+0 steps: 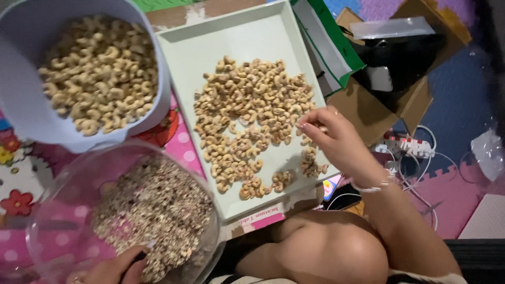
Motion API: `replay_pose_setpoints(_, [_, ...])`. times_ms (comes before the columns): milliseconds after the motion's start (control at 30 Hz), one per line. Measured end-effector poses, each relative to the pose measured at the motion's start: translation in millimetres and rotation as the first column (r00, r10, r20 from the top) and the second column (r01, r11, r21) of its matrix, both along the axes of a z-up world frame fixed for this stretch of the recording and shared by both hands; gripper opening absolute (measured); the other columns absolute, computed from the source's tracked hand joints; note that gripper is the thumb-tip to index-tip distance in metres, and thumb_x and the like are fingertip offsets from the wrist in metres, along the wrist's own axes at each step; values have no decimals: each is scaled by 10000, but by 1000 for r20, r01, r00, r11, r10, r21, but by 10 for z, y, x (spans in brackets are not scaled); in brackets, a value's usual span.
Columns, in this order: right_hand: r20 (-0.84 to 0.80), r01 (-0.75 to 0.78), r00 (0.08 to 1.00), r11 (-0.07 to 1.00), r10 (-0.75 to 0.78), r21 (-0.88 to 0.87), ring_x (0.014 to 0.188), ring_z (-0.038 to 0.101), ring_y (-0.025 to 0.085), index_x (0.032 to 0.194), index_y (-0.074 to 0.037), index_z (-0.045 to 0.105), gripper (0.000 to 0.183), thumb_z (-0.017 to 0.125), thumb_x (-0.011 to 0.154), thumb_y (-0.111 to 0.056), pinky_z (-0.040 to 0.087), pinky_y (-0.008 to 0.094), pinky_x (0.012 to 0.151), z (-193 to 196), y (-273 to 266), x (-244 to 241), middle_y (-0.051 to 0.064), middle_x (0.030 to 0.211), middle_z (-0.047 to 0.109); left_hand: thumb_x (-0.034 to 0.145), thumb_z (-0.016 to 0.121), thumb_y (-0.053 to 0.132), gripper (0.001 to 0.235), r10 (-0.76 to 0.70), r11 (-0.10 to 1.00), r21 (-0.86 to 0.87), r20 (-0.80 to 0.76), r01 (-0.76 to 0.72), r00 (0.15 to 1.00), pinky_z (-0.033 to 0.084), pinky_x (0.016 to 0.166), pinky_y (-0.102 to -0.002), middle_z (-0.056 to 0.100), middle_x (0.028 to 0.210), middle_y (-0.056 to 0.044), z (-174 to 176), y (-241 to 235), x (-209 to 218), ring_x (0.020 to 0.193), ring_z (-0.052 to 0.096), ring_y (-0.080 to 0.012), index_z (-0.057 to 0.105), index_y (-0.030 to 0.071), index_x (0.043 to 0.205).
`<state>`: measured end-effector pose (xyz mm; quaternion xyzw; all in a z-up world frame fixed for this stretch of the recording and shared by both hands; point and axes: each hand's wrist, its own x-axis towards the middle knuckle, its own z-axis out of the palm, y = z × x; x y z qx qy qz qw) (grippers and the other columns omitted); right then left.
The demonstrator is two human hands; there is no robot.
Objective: The person sits on the floor and uses a small knife to peel the skin off cashew nuts. They hold each nut in one hand and scrape the skin with the knife, dropping the peeled nuts onto a white tray and the skins into a clear bowl.
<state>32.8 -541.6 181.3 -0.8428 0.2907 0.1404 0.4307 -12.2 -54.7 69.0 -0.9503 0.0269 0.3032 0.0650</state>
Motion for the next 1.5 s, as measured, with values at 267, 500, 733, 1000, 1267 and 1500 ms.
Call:
replay_pose_setpoints(267, [17,-24,1000,562,18,827,747,654,203,989,5,653,114,591,1022,-84,519,312,677,591,936,-356,162,890,701,900,701,248,120,133,630,-635,655,447,744,457,740,-304,748,825,95,1110,-453,-121,696,672,-45,777,252,992])
replay_pose_setpoints(500, [-8,7,1000,240,4,971,670,625,285,1010,23,628,64,621,998,-40,549,368,683,763,1827,-510,225,867,586,964,624,245,202,195,351,-857,461,378,865,443,661,-288,768,877,21,1668,-352,-61,588,501,-179,764,147,1070])
replay_pose_setpoints(733, [116,-54,981,355,-156,933,767,673,226,1092,0,669,305,790,824,81,518,307,692,279,2140,-726,184,921,681,989,590,260,227,261,325,-871,456,367,851,418,679,-301,747,841,25,1646,-229,-105,591,521,-165,757,127,1066])
replay_pose_setpoints(1000, [421,-138,899,836,-119,531,981,813,328,1035,-2,623,410,832,693,85,710,369,761,219,2318,-903,257,981,791,1005,622,220,201,233,383,-796,575,470,784,356,646,-362,647,829,2,1561,-274,-114,637,534,-160,740,77,1082])
replay_pose_setpoints(1267, [523,-314,853,813,14,490,975,788,295,1027,-31,699,345,832,722,60,710,333,785,252,2230,-932,191,1037,758,1020,639,249,180,177,413,-768,594,488,784,387,667,-363,610,826,18,1495,-338,-150,657,496,-157,738,107,1072])
replay_pose_setpoints(1500, [459,-269,888,810,-1,521,981,807,312,1025,4,728,359,847,697,85,717,313,753,248,2222,-962,184,996,757,1022,647,246,171,155,422,-745,621,517,768,376,659,-359,591,834,26,1473,-340,-155,676,492,-147,728,107,1079])
